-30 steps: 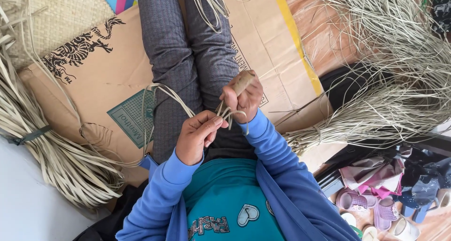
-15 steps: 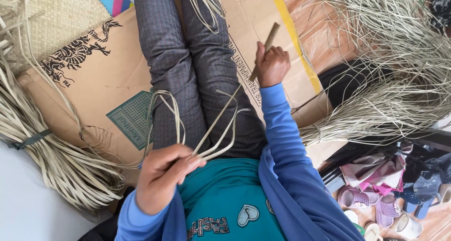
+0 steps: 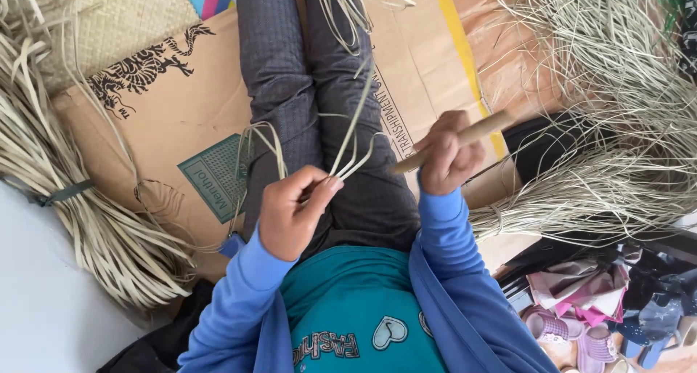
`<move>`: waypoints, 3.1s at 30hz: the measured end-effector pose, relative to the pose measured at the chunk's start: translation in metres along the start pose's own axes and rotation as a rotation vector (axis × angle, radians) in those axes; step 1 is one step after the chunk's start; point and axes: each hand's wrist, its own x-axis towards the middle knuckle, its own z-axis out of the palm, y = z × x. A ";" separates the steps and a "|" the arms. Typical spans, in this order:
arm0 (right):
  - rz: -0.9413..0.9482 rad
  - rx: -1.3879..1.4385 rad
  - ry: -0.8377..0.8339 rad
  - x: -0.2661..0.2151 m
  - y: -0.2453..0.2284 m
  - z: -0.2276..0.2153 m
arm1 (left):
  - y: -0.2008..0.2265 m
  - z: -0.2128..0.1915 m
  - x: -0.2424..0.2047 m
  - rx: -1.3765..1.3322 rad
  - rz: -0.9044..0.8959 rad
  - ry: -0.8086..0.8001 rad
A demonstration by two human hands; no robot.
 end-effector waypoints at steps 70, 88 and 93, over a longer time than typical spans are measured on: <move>0.361 -1.271 -0.376 -0.072 0.163 -0.033 | -0.046 -0.075 0.000 0.948 0.744 0.463; -0.147 0.304 0.014 -0.063 0.006 0.069 | -0.078 0.029 -0.009 -0.604 -0.340 0.102; -0.157 0.367 0.165 -0.068 0.011 0.074 | -0.073 0.036 -0.010 -0.690 -0.316 0.068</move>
